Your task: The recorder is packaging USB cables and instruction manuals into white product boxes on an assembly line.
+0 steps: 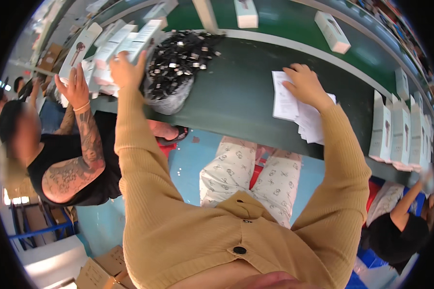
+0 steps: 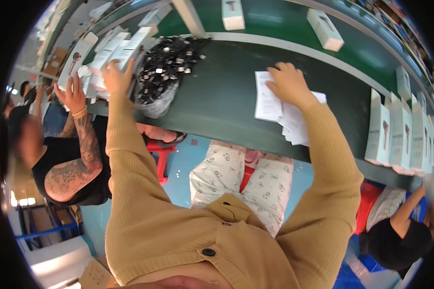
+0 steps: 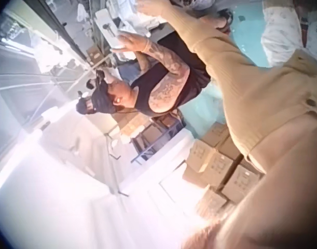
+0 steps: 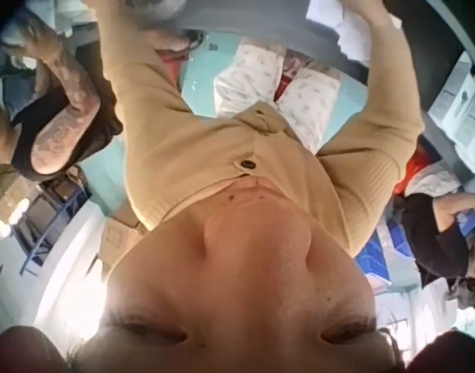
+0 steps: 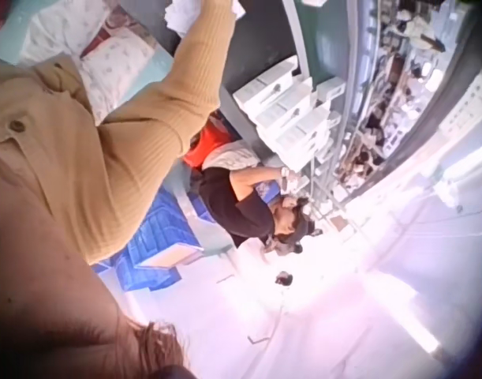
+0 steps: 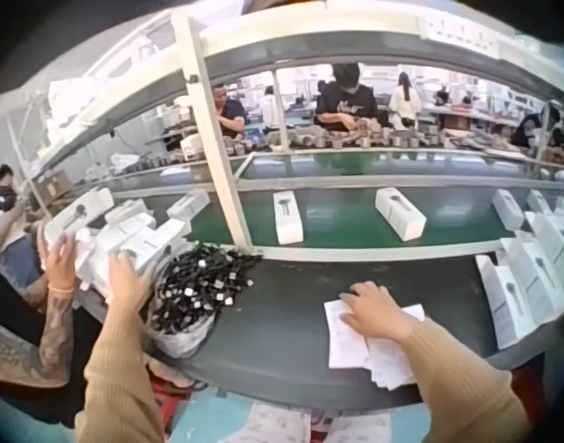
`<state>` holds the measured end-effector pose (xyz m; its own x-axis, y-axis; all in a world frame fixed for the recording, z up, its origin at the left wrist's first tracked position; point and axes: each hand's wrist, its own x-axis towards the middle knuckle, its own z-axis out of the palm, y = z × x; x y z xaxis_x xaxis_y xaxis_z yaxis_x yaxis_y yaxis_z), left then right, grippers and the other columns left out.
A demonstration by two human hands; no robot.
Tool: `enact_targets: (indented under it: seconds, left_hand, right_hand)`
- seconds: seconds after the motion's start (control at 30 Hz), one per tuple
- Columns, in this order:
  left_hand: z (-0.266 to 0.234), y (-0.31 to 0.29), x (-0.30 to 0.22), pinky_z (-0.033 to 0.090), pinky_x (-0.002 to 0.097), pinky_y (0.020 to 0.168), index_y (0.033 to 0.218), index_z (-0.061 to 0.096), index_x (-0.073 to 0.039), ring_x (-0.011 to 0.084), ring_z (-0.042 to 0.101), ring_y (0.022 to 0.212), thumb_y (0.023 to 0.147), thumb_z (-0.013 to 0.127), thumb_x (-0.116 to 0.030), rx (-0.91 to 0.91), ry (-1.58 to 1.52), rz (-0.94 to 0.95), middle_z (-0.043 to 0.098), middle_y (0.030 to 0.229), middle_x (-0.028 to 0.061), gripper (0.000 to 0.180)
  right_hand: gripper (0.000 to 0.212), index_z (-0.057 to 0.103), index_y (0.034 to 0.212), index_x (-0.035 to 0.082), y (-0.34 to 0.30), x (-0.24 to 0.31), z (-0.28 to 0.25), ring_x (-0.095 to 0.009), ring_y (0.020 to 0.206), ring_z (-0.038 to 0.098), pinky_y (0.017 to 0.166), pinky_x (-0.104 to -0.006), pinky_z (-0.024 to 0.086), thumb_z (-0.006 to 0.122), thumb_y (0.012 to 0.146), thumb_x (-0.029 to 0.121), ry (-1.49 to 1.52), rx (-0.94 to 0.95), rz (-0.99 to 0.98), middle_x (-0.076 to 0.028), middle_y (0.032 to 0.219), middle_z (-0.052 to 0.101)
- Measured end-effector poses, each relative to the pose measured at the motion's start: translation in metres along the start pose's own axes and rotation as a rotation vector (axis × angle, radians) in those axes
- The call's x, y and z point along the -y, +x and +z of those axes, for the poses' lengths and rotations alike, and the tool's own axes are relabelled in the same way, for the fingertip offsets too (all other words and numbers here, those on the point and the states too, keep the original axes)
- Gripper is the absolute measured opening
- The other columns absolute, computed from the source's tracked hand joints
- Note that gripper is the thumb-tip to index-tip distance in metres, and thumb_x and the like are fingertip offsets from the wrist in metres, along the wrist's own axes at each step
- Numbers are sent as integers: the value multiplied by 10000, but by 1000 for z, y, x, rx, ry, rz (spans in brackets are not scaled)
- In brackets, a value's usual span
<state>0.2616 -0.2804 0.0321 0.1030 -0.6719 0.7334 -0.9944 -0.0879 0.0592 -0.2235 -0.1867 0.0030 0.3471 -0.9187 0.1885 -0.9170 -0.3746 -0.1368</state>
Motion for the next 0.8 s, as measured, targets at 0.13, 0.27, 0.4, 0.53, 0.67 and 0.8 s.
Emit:
enact_targets:
  seconds: [0.13,0.27,0.4,0.53,0.67,0.8]
  left_hand:
    - [4,21,-7,460,469,803,1208,501,-59,377,570,1028,733,677,-562,278,46,-34,600,1089,169,714]
    - [-14,15,0,435,465,885,1274,448,40,398,555,1021,768,697,-453,50,-143,76,575,1128,239,749]
    - [-79,-32,-38,429,351,933,1280,399,85,248,549,1082,860,674,-232,295,-1042,-211,558,1182,212,594]
    - [-146,-114,-80,328,386,1058,1405,253,7,230,379,1300,760,749,-185,679,-1588,-298,391,1402,118,836]
    - [-152,-186,-111,374,384,1021,1337,308,-14,243,483,1203,645,829,-111,824,-1697,-258,503,1284,146,871]
    - [-155,-220,-139,411,331,981,1299,411,7,164,544,1119,609,853,-106,1031,-1648,-183,588,1187,96,827]
  right_hand:
    - [389,621,1153,89,-13,8,-11,-290,1128,496,891,-430,412,672,795,231,-30,-121,-37,-127,1171,567]
    - [209,664,953,65,-16,19,-13,-262,1023,546,843,-381,417,684,781,182,-67,-255,-75,-87,1046,619]
    - [86,639,779,41,-25,18,-27,-263,768,601,706,-370,454,668,777,122,199,-270,3,-89,777,634]
    - [125,637,875,-29,-43,17,-68,-114,575,549,547,-249,425,649,847,92,512,-204,57,-99,666,615]
    - [109,658,898,-26,-73,27,-102,-57,610,522,562,-200,410,633,870,77,771,-196,179,-9,706,613]
    - [132,678,955,-40,-111,54,-149,-66,631,520,581,-190,412,651,847,31,936,-439,220,-33,751,644]
